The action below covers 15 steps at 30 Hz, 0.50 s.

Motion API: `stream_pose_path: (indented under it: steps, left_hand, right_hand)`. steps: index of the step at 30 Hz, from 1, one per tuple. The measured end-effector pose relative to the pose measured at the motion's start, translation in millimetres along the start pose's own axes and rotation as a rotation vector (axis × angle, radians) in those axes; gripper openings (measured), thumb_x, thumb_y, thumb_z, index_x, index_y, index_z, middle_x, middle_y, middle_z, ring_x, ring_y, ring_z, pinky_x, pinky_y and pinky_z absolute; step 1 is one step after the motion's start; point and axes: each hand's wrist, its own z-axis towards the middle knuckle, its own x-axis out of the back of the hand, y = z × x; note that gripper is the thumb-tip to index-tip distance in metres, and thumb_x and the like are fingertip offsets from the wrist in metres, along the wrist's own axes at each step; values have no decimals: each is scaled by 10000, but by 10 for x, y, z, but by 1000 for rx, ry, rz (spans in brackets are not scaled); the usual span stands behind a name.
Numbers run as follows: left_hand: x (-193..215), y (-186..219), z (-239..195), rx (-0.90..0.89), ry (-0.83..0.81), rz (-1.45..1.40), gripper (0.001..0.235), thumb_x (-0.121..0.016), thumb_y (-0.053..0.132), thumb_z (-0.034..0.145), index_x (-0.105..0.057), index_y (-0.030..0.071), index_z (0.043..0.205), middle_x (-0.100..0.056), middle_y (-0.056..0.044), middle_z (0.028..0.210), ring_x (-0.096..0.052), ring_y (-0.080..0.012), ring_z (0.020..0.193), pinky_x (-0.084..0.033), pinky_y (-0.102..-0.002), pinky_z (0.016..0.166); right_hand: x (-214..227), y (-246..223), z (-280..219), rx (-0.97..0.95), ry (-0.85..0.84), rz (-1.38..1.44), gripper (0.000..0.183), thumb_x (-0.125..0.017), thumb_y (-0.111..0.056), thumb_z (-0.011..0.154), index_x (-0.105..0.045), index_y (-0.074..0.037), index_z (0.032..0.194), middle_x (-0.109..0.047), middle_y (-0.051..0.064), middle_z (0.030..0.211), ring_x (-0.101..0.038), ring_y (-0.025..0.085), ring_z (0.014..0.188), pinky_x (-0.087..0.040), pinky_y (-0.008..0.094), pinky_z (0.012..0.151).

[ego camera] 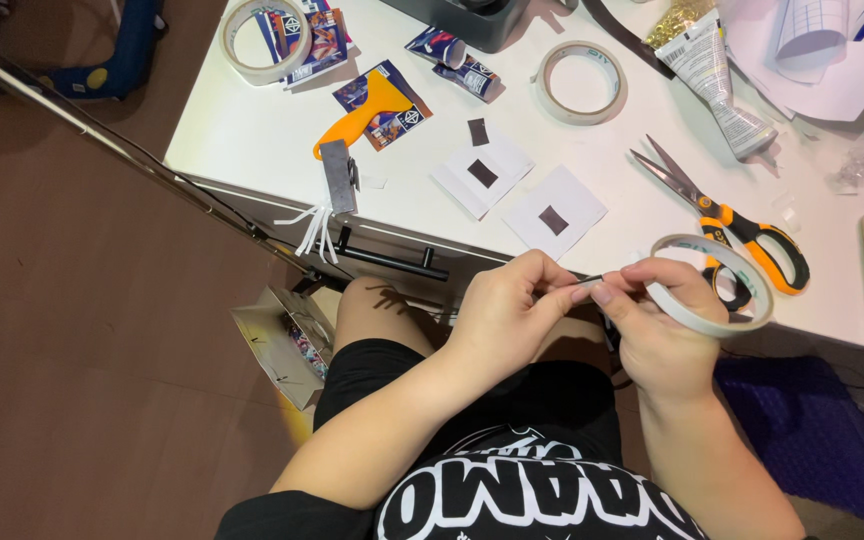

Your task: The person cuts a dark strip with scissors, places it on a white card, and secures it with clear tape. They then apply glue from a tube to a white card and continue cutting another dark strip.

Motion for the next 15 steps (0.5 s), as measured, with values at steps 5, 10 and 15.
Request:
stream_pose_path:
  steps: [5, 10, 15]
  left_hand:
    - [-75, -251, 112, 6, -110, -278, 152, -759, 209, 917, -739, 87, 1006, -759, -28, 775, -708, -96, 796, -562, -251, 763]
    - [346, -118, 450, -72, -158, 50, 281, -540, 313, 1041, -745, 127, 1088, -786, -130, 918, -741, -386, 1005, -566, -479, 909]
    - [711, -422, 1224, -382, 195, 659, 215, -672, 238, 956, -748, 174, 1146, -746, -72, 820, -710, -368, 869, -560, -499, 823]
  right_hand:
    - [-86, 51, 135, -110, -106, 341, 297, -802, 101, 788, -608, 30, 1002, -709, 158, 763, -686, 97, 681, -593, 255, 687]
    - [-21, 122, 655, 47, -246, -150, 251, -871, 22, 830, -705, 19, 1019, -679, 131, 813, -605, 132, 746, -522, 281, 695]
    - [-330, -104, 985, -137, -214, -422, 283, -762, 27, 853, -723, -75, 1114, -721, 121, 900, -619, 105, 717, -563, 232, 565]
